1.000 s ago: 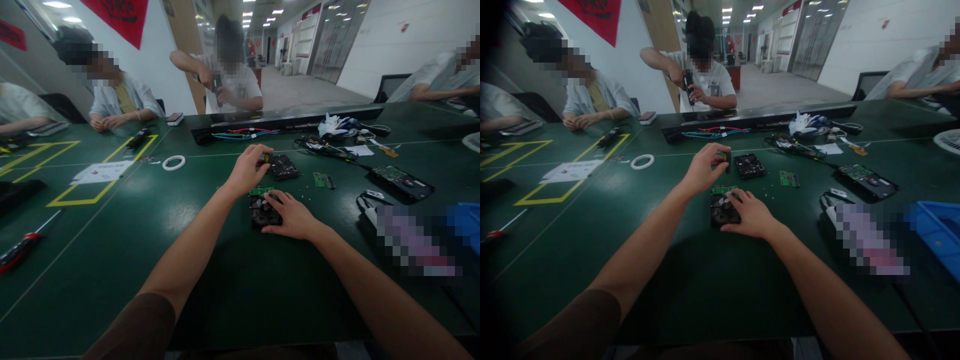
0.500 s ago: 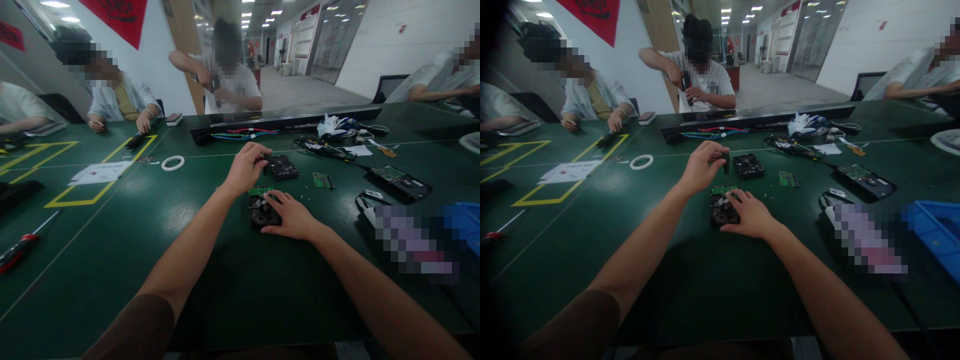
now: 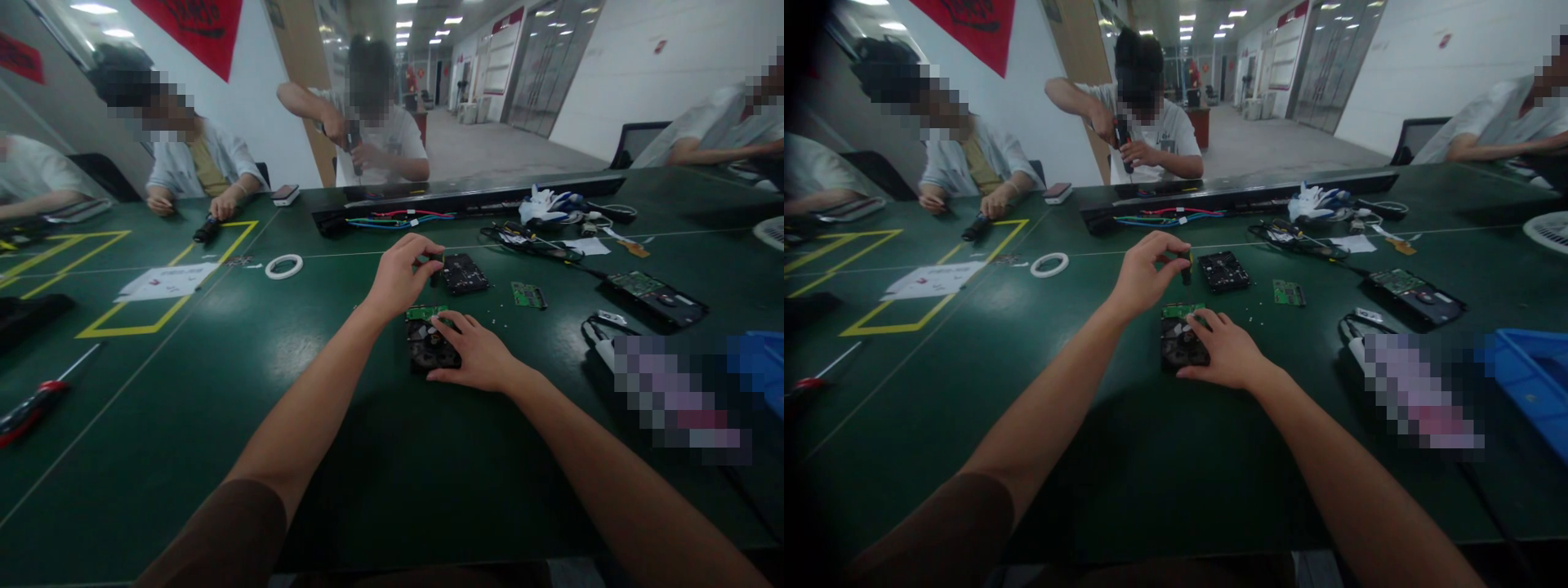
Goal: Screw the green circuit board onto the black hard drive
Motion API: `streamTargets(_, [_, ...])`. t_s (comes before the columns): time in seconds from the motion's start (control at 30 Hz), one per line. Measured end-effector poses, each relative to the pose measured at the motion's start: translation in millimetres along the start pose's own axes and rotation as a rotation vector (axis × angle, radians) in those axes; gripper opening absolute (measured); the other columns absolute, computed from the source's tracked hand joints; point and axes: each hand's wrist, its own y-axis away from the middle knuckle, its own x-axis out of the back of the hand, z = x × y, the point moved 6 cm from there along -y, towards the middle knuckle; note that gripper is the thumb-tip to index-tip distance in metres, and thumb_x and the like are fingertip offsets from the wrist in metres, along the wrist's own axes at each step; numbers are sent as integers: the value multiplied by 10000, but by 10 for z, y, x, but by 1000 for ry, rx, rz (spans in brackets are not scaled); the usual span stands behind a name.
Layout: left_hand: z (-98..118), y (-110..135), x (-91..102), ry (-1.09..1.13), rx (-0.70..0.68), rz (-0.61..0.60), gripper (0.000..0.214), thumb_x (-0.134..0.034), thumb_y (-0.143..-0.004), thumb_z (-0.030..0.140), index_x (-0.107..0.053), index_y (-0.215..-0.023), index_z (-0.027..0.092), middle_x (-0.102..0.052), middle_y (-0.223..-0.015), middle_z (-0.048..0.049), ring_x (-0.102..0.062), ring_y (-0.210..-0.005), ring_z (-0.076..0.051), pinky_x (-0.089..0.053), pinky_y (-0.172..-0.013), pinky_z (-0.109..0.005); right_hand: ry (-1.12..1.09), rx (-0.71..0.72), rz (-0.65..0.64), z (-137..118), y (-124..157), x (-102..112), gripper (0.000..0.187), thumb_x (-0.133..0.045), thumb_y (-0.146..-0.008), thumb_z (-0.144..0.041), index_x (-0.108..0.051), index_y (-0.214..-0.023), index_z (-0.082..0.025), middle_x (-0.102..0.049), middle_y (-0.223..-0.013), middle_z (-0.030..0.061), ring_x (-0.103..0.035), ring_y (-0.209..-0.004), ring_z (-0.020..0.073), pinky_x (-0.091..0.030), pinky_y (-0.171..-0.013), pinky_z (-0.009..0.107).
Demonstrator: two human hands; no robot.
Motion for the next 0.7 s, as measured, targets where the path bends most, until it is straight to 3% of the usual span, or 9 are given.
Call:
streamTargets(0.23, [-77, 5, -35, 11, -27, -9, 287, -614, -905, 29, -686, -1106, 221, -733, -1133, -37, -681, -1080, -171, -573, -965, -365, 0, 11, 12, 4, 3, -10, 1044, -533, -787, -884, -418, -1570, -202, -393, -1584, 167, -485, -1335, 448, -468, -1094, 608])
streamTargets(0.5, [30, 12, -10, 26, -9, 5, 179, -684, -909, 127, -690, -1076, 193, -649, -1139, -64, -667, -1038, -162, -613, -851, -304, -1, 16, 19, -6, -3, 11, 1039, -526, -789, -885, -422, -1568, -205, -413, -1568, 167, -488, -1338, 447, -470, -1093, 604])
streamTargets(0.7, [46, 7, 8, 18, -33, 21, 149, -718, -896, 154, -697, -1038, 196, -697, -1089, -46, -674, -1022, -160, -604, -830, -292, 7, 1, 1, 4, -5, -2, 1043, -534, -792, -879, -426, -1566, -188, -389, -1594, 162, -473, -1355, 445, -473, -1097, 594])
